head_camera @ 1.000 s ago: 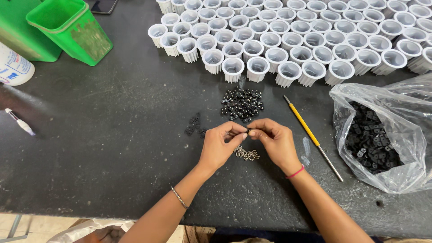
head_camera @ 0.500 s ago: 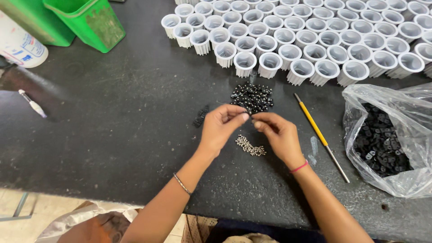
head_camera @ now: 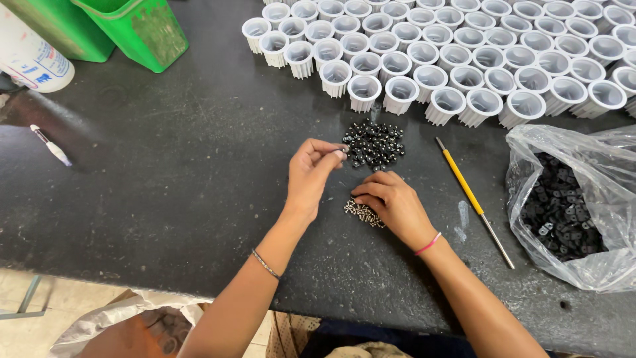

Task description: The person picks small black spherical components from the table, inserts a metal screw into each one by hand, occasionally using a yellow-handled tool to seat the screw, and places the assembled pieces into rows of white plastic cups. They also reach into a plastic bag of black plastic parts to replenish components.

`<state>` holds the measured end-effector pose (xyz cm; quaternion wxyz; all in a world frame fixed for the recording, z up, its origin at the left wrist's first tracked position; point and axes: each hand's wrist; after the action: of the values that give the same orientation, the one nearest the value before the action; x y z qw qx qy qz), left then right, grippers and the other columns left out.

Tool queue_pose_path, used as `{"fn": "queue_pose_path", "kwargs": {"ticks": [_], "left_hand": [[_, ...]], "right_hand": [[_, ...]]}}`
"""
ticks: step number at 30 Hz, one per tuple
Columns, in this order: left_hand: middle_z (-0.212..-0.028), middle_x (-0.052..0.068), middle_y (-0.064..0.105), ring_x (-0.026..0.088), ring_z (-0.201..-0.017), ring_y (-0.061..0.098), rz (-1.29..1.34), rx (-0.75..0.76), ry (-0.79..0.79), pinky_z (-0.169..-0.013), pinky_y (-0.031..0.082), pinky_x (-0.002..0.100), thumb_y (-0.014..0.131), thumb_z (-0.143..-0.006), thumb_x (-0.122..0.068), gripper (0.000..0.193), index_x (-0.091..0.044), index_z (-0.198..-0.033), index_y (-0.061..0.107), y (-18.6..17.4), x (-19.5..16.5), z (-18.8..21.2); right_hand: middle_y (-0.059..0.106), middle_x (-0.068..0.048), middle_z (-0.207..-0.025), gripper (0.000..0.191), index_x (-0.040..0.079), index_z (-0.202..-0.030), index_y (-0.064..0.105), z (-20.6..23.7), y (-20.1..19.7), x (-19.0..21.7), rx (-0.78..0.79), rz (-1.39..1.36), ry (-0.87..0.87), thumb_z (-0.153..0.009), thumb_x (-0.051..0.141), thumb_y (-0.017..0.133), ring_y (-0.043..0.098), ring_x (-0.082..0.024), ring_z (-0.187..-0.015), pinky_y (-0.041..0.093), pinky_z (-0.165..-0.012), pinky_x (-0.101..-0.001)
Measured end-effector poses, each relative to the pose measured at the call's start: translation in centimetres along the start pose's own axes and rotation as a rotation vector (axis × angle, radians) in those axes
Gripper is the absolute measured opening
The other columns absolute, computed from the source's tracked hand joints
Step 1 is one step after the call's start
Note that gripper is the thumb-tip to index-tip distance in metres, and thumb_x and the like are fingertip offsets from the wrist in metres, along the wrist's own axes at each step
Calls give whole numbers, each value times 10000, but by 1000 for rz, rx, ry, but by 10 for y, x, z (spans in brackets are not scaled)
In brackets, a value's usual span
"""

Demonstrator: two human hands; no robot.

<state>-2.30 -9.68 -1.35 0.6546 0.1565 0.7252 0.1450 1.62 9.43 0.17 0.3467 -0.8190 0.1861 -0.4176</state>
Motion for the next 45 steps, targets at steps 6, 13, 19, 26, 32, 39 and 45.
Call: {"fn": "queue_pose_path", "kwargs": {"ticks": [6, 13, 19, 26, 32, 39, 45], "left_hand": [[-1128, 150, 751, 142, -949, 719, 54, -87, 59, -855, 574, 287, 631, -953, -11, 63, -47, -990, 596, -24, -22, -6], [-1112, 136, 753, 135, -928, 699, 71, -150, 87, -828, 563, 282, 647, -963, -22, 67, -52, -1008, 608, -45, -35, 0], [-1103, 129, 757, 136, -913, 692, 120, -228, 140, -814, 560, 289, 670, -963, -39, 77, -53, -1023, 623, -66, -48, 3], [-1092, 103, 758, 137, -900, 690, 168, -351, 152, -794, 555, 288, 699, -945, -87, 117, -65, -1044, 640, -97, -61, 4], [-1079, 89, 761, 137, -891, 685, 180, -370, 123, -790, 553, 289, 707, -932, -101, 130, -76, -1043, 644, -110, -65, 4], [-1060, 87, 764, 130, -889, 686, 187, -320, 118, -790, 552, 276, 713, -943, -106, 123, -60, -1049, 672, -118, -66, 6], [-1040, 54, 753, 106, -901, 678, 41, -168, 79, -789, 553, 252, 714, -982, -148, 204, -30, -1148, 716, -83, -47, 6]], "right_hand": [[700, -22, -952, 186, 121, -980, 778, -3, 4, 9, 13, 60, -22, -808, 190, 786, 640, -252, -880, 527, -770, -375], [700, -18, -936, 132, 118, -945, 761, -4, 12, 18, 29, 117, -36, -849, 208, 762, 639, -252, -883, 524, -768, -380], [653, -65, -910, 109, 97, -948, 730, -3, 16, 36, 23, 126, -14, -879, 180, 742, 632, -291, -906, 515, -780, -410], [640, -72, -907, 111, 108, -946, 727, -24, 53, 77, 37, 30, -103, -864, 182, 739, 634, -300, -895, 514, -767, -414], [667, -59, -935, 94, 111, -939, 733, -51, 103, 101, 104, 44, -142, -863, 166, 729, 649, -294, -907, 527, -783, -412], [705, -91, -958, 146, 92, -1037, 751, -53, 96, 84, 25, -119, -112, -894, 115, 731, 692, -297, -846, 547, -725, -379], [711, -92, -944, 155, 80, -1037, 759, -37, 23, 34, 47, -60, 141, -885, 82, 729, 684, -265, -746, 518, -653, -380]]}}
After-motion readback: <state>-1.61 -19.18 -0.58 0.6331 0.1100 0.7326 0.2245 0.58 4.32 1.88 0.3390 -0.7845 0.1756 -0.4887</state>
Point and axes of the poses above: each hand's wrist, its own z-axis away from the middle knuckle, its own y-axis out of the palm, x = y × z
